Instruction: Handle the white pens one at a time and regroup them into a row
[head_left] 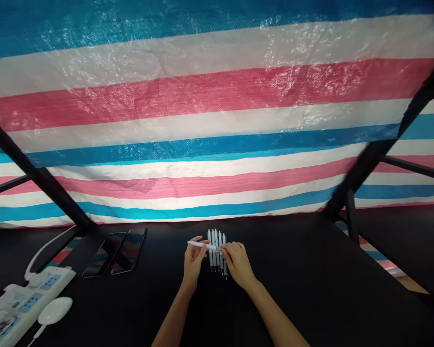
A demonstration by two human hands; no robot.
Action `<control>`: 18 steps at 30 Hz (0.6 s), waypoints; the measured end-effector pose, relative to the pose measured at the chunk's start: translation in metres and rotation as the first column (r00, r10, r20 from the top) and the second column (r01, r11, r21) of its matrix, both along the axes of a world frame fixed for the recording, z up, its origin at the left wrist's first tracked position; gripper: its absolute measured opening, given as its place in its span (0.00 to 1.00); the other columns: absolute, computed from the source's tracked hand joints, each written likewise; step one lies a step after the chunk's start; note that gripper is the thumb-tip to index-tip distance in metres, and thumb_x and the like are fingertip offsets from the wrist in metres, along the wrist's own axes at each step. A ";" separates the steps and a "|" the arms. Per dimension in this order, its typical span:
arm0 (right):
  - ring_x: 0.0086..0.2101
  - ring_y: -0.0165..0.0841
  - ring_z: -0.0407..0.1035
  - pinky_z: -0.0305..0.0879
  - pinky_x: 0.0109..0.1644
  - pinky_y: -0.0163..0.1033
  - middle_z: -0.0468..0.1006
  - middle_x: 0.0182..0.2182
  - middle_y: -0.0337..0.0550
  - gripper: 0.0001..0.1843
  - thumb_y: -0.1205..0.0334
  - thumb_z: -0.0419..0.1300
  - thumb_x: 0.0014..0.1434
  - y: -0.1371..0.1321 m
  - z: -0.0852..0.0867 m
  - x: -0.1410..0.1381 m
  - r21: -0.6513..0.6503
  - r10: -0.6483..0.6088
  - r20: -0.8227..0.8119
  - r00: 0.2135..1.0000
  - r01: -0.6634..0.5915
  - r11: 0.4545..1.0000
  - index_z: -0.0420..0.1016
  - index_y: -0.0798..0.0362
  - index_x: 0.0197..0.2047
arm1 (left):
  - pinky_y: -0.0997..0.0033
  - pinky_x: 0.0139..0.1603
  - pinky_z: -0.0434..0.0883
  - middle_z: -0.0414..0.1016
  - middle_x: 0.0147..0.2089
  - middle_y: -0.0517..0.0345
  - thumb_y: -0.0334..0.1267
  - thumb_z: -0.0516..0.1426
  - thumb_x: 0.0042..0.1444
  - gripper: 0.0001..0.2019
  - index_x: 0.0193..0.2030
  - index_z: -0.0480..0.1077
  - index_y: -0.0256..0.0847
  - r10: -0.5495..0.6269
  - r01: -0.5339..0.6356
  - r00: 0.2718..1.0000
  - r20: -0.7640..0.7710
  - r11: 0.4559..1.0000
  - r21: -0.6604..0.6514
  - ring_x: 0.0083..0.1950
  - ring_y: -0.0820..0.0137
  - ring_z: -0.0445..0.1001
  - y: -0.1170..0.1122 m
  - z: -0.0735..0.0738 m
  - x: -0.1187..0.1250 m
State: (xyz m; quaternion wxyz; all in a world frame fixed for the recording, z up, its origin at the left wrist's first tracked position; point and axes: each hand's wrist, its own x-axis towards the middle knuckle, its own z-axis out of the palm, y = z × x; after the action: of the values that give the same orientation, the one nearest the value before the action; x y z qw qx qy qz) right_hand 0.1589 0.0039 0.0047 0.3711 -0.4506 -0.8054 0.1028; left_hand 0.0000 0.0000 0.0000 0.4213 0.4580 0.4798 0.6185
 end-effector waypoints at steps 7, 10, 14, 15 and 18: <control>0.32 0.33 0.68 0.58 0.41 0.39 0.76 0.31 0.41 0.19 0.62 0.40 0.67 0.007 -0.002 0.006 -0.077 0.000 -0.004 1.000 0.000 0.997 0.70 0.51 0.36 | 0.67 0.35 0.72 0.79 0.36 0.51 0.49 0.57 0.51 0.18 0.42 0.67 0.38 -0.020 0.020 1.000 -0.011 1.000 -0.011 0.32 0.68 0.76 0.003 0.004 0.000; 0.29 0.32 0.67 0.59 0.39 0.38 0.74 0.25 0.38 0.22 0.59 0.38 0.68 0.010 -0.001 0.009 -0.117 -0.012 0.012 1.000 0.013 0.993 0.71 0.50 0.32 | 0.67 0.35 0.72 0.79 0.35 0.51 0.51 0.55 0.53 0.19 0.43 0.68 0.37 -0.034 0.034 0.999 0.009 0.999 -0.007 0.32 0.68 0.76 0.003 0.006 0.000; 0.27 0.32 0.66 0.59 0.37 0.37 0.71 0.22 0.37 0.24 0.56 0.38 0.68 0.014 0.002 0.015 -0.156 -0.016 0.033 0.999 0.021 0.988 0.71 0.49 0.29 | 0.68 0.34 0.71 0.78 0.34 0.52 0.50 0.54 0.54 0.17 0.40 0.68 0.38 -0.024 0.024 1.000 0.000 1.000 -0.007 0.31 0.69 0.76 0.006 0.004 -0.001; 0.27 0.32 0.66 0.59 0.37 0.38 0.71 0.22 0.37 0.25 0.56 0.38 0.68 0.014 0.002 0.016 -0.162 -0.017 0.036 0.999 0.022 0.987 0.71 0.49 0.29 | 0.68 0.34 0.71 0.78 0.33 0.53 0.50 0.55 0.53 0.16 0.38 0.68 0.38 -0.021 0.021 1.000 -0.009 1.000 -0.004 0.30 0.69 0.75 0.007 0.003 -0.001; 0.29 0.34 0.65 0.59 0.38 0.40 0.73 0.25 0.39 0.24 0.56 0.38 0.67 0.015 0.001 0.019 -0.162 -0.032 0.040 0.999 0.038 0.986 0.73 0.49 0.32 | 0.69 0.33 0.70 0.77 0.29 0.56 0.50 0.56 0.52 0.15 0.35 0.68 0.38 -0.019 0.020 0.999 -0.026 1.000 0.002 0.28 0.70 0.75 0.009 -0.001 0.000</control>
State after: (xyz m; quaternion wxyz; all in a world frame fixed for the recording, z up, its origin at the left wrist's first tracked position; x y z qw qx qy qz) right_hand 0.1776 0.0193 0.0056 0.3198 -0.4952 -0.7931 0.1531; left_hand -0.0004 0.0092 -0.0006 0.4205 0.4712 0.4802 0.6088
